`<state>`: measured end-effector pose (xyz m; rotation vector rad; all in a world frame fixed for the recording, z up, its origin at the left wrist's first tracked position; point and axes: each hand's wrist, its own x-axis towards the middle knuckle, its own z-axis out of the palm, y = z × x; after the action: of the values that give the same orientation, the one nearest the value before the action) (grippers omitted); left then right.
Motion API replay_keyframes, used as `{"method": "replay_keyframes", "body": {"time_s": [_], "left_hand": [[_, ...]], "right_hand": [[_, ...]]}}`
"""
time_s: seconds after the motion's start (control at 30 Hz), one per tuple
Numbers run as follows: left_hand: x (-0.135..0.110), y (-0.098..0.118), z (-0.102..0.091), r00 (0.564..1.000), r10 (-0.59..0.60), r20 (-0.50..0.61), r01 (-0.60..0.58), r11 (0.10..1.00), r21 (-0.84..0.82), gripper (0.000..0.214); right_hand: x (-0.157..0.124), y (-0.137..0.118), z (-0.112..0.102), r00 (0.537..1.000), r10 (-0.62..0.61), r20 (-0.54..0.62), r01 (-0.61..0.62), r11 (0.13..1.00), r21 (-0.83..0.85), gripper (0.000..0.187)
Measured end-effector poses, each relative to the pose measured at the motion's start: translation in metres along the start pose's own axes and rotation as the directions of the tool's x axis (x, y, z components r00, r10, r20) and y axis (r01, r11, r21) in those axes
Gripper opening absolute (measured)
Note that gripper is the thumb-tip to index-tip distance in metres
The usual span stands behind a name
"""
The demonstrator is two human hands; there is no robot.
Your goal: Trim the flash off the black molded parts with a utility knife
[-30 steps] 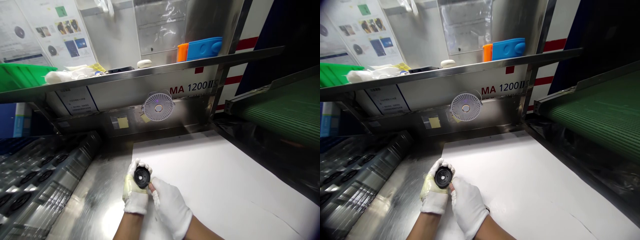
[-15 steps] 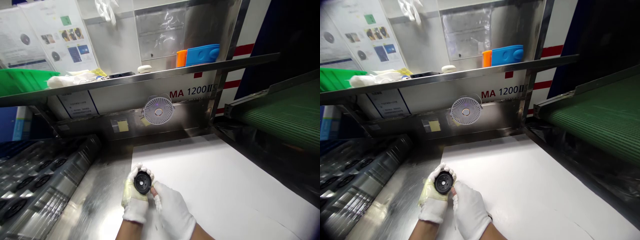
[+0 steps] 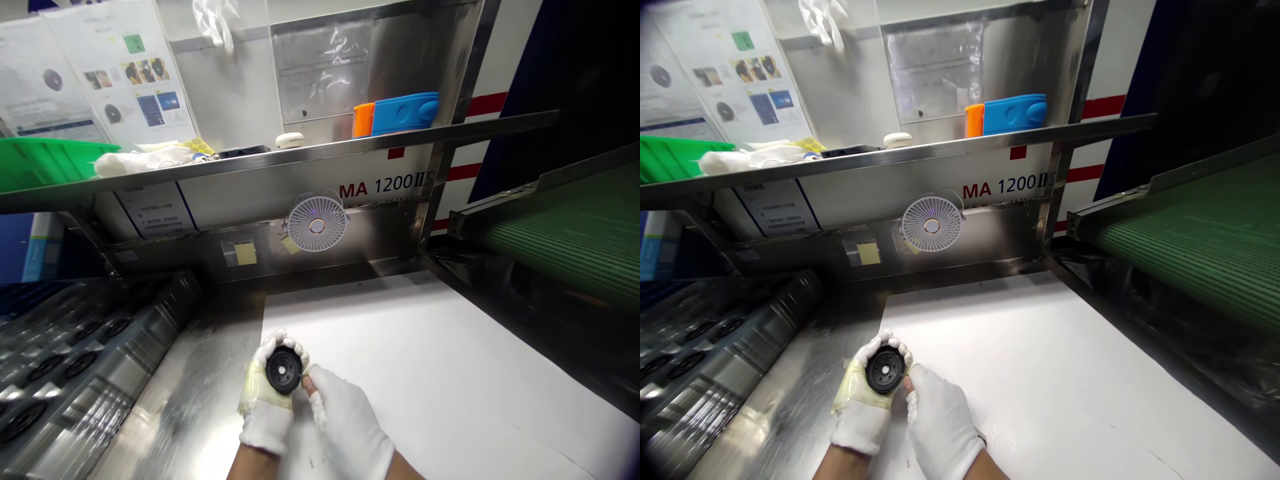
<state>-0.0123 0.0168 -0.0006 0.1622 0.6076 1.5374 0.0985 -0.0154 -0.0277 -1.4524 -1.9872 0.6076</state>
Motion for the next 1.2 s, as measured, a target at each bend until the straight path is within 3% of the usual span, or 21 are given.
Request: {"method": "replay_keyframes", "body": {"time_s": [0.2, 0.37, 0.53, 0.7, 0.77, 0.9, 1.0, 1.2], "left_hand": [[0.001, -0.003, 0.0, 0.997, 0.075, 0.014, -0.074, 0.996, -0.057, 0.005], [-0.001, 0.0, -0.003, 1.0, -0.03, 0.004, 0.03, 0.997, 0.065, 0.017], [0.0, 0.0, 0.0, 1.0, -0.027, 0.001, 0.027, 1.0, -0.012, 0.003], [0.0, -0.002, 0.006, 0.999, 0.026, -0.022, -0.028, 0.995, -0.098, 0.008], [-0.001, -0.003, 0.005, 0.998, 0.053, -0.031, -0.055, 0.996, -0.07, 0.008], [-0.003, -0.001, -0.002, 0.999, -0.022, -0.027, 0.024, 0.997, 0.079, 0.018], [-0.002, -0.001, -0.004, 0.999, -0.045, 0.027, 0.044, 0.998, 0.05, 0.013], [0.0, -0.006, 0.006, 0.995, 0.072, -0.074, -0.076, 0.996, -0.054, 0.008]], "right_hand": [[-0.002, -0.006, 0.009, 0.997, -0.077, 0.006, 0.078, 0.996, -0.033, 0.022], [0.0, 0.001, 0.002, 0.997, -0.075, -0.023, 0.074, 0.997, -0.018, 0.023], [0.0, 0.001, -0.001, 0.999, -0.038, -0.026, 0.039, 0.999, 0.006, 0.022], [-0.002, -0.004, 0.009, 0.996, -0.087, 0.009, 0.087, 0.995, -0.041, 0.022], [-0.003, -0.003, 0.01, 0.995, -0.104, 0.001, 0.104, 0.992, -0.07, 0.024], [-0.001, 0.0, 0.004, 0.994, -0.109, -0.01, 0.108, 0.994, -0.03, 0.024], [0.0, 0.002, -0.001, 0.997, -0.076, -0.029, 0.076, 0.997, 0.007, 0.026], [-0.003, 0.001, 0.012, 0.994, -0.104, -0.035, 0.102, 0.993, -0.052, 0.023]]}}
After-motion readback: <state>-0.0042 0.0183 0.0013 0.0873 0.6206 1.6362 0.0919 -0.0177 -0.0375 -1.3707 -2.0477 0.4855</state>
